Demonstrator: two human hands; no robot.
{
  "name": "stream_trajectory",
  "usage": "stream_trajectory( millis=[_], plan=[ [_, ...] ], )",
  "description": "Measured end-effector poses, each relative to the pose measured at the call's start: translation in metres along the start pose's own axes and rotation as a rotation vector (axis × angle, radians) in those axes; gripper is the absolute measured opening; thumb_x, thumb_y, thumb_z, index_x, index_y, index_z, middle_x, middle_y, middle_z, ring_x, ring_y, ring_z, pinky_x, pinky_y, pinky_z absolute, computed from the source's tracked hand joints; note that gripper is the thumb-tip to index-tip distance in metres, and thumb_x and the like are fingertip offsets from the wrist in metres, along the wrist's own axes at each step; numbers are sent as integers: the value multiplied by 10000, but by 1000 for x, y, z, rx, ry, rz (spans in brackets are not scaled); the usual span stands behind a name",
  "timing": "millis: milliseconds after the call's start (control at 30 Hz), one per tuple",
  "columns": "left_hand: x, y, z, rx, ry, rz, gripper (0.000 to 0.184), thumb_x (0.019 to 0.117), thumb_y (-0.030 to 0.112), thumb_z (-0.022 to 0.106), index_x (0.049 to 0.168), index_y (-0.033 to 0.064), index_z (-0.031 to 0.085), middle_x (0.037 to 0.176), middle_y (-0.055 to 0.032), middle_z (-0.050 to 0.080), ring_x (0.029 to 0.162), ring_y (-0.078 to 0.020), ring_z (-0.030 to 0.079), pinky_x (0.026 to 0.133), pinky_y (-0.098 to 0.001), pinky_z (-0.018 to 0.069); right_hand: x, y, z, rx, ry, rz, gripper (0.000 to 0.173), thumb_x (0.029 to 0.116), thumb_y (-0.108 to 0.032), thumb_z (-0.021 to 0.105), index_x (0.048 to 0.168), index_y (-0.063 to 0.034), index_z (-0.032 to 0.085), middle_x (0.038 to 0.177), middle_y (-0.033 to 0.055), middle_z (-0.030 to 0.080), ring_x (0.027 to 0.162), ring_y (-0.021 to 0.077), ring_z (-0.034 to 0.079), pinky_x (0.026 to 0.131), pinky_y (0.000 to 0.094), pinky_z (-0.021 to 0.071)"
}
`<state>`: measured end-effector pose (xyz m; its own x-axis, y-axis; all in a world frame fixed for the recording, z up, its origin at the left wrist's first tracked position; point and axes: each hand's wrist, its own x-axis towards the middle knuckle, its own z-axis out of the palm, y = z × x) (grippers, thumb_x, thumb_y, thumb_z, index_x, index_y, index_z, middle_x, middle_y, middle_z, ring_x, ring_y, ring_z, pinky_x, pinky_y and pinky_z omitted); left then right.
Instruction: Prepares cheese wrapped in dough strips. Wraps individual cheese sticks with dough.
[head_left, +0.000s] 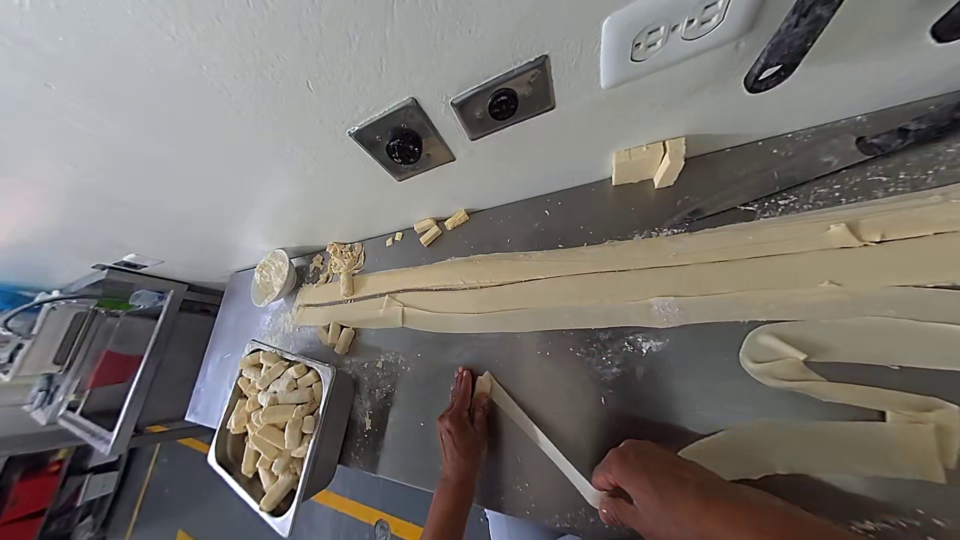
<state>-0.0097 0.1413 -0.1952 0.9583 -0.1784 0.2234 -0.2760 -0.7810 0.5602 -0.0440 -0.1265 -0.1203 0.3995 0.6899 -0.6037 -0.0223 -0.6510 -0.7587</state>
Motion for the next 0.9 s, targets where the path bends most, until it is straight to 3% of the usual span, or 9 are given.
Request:
stream_trajectory(
  millis=[100, 167, 300, 433, 500, 567, 700, 800, 900],
  plan=[
    [4, 7, 9, -43, 46, 26, 256, 862, -16, 672, 1091, -109, 739, 1132, -267, 724, 1045, -389, 733, 928, -482, 586, -1, 0, -2, 16, 4, -2, 342, 1060, -252, 569, 947, 51, 682, 867, 213, 647, 878, 359, 630, 793, 522, 461],
    [7, 9, 12, -7, 80, 47, 228, 868, -76, 622, 1055, -110, 748, 1154, -286, 710, 1085, -434, 707, 958, -519, 564, -4, 3, -4, -11, -30, 21, 361, 1059, -269, 574, 932, 53, 677, 869, 216, 645, 883, 364, 629, 794, 525, 460],
    [2, 14, 9, 28, -20, 130, 284, 874, -105, 561, 1090, -96, 746, 1177, -264, 711, 1127, -435, 689, 989, -529, 548, -14, 7, -2, -98, -47, 32, 369, 1066, -282, 552, 979, 51, 686, 943, 246, 675, 971, 411, 653, 845, 565, 475],
    [8, 10, 12, -37, 13, -24, 380, 886, 39, 685, 1217, -146, 663, 1231, -298, 675, 1158, -435, 674, 1033, -538, 514, -12, 3, 10, -114, -4, -87, 332, 1062, -232, 541, 1007, 54, 702, 1043, 263, 678, 1036, 437, 649, 875, 586, 479],
    [12, 16, 18, -56, 48, -10, 293, 858, 4, 692, 1124, -117, 724, 1164, -273, 711, 1091, -411, 711, 981, -509, 556, -8, 3, 15, -109, 3, -136, 319, 1061, -208, 540, 1032, 61, 709, 1105, 264, 664, 1079, 432, 637, 914, 570, 477],
    [15, 19, 21, -36, 78, 25, 211, 865, -67, 647, 1044, -98, 755, 1139, -274, 718, 1070, -413, 718, 947, -490, 576, -6, 4, 16, -107, -10, -144, 310, 1060, -197, 540, 1017, 61, 706, 1085, 256, 671, 1069, 419, 641, 914, 562, 475],
    [4, 22, 18, 23, -54, 188, 300, 871, -121, 538, 1087, -101, 745, 1195, -275, 701, 1152, -458, 670, 1013, -543, 529, -10, 7, 16, -92, 16, -159, 320, 1064, -193, 530, 978, 61, 704, 1038, 245, 679, 1034, 406, 653, 897, 550, 481],
    [7, 15, 14, -40, -12, 86, 291, 900, -27, 622, 1158, -140, 697, 1172, -279, 706, 1099, -408, 709, 980, -497, 557, -10, 12, 19, -29, 56, -199, 314, 1061, -186, 536, 938, 61, 687, 971, 234, 671, 971, 389, 651, 856, 531, 477],
    [8, 17, 25, -62, -11, 58, 392, 837, 21, 708, 1187, -153, 677, 1212, -305, 680, 1152, -472, 665, 1042, -571, 497, -11, 14, 20, -1, 66, -212, 318, 1064, -190, 535, 942, 61, 689, 973, 229, 657, 972, 377, 641, 862, 518, 471]
  ],
)
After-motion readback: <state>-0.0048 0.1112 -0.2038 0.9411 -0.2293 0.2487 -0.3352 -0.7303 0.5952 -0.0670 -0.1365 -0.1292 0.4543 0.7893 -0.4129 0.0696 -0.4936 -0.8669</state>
